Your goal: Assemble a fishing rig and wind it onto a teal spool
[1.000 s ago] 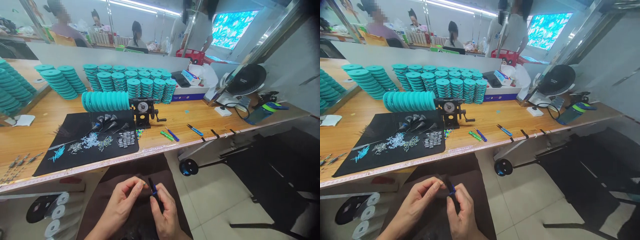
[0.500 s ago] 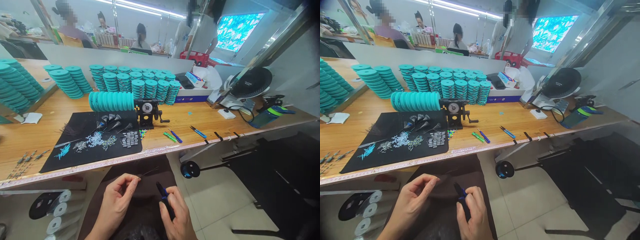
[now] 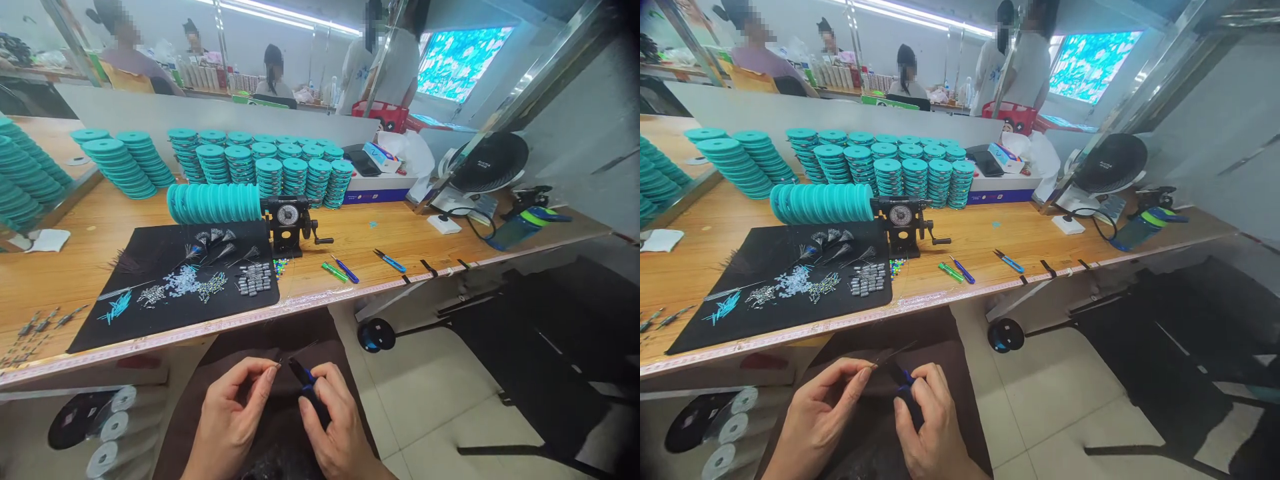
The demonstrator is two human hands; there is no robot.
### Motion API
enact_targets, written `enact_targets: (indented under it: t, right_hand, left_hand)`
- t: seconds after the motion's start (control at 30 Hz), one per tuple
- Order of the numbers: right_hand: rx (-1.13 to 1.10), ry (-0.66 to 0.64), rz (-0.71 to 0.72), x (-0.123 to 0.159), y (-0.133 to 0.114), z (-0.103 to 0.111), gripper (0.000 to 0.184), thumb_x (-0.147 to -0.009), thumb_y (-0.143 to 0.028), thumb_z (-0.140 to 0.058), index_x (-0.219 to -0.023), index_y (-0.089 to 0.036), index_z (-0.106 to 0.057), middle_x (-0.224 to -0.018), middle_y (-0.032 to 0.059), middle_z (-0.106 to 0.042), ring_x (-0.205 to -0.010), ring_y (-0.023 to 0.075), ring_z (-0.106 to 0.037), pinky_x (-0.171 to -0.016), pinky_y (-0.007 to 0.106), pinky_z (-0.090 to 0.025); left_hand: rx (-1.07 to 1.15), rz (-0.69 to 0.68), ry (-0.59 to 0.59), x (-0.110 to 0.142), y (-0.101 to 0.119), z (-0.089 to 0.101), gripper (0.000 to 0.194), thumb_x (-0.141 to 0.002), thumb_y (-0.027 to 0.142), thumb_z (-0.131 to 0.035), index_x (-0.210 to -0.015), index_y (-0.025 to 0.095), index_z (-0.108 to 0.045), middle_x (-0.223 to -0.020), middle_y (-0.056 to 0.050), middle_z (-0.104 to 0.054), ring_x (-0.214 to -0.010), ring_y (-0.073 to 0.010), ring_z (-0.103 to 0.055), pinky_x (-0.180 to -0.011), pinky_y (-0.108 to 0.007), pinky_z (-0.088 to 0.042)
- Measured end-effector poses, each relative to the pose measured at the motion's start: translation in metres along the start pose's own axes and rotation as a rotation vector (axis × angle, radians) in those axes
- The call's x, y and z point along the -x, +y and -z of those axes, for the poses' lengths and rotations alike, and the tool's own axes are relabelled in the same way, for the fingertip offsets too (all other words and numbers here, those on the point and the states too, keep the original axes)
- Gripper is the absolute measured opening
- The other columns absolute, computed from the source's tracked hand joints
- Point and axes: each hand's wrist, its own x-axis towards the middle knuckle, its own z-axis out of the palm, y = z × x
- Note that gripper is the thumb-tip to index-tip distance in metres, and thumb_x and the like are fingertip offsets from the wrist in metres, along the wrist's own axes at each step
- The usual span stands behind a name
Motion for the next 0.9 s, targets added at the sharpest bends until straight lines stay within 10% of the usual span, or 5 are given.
enact_targets:
  t: [0.57, 0.9]
  right_hand:
    - [0.040, 0.063, 0.053, 0.0020, 0.0026, 0.0028, 0.011, -0.090, -0.013, -0.044, -0.081, -0.020, -0.045, -0.092, 0.0057, -0.049, -0.084, 0.0201, -0.053, -0.074, 0.033, -0.044]
    - [-0.019, 0.045, -0.054, 0.0025, 0.0021, 0.0053, 0.018, -0.094, -0.021, -0.040, -0.082, -0.018, -0.052, -0.089, 0.0059, -0.046, -0.081, 0.0202, -0.051, -0.071, 0.033, -0.044]
  left_hand:
    - [-0.183, -0.126, -0.015, 0.0040, -0.0014, 0.0008, 0.019, -0.090, 0.034, -0.057, -0.088, 0.019, -0.068, -0.072, 0.000, -0.068, -0.065, -0.0151, -0.063, -0.058, -0.020, -0.048]
    - [0.009, 0.025, -0.034, 0.0004, 0.0046, 0.0037, 0.024, -0.087, 0.042, -0.061, -0.081, 0.020, -0.069, -0.073, 0.000, -0.070, -0.070, -0.0163, -0.064, -0.064, -0.019, -0.050]
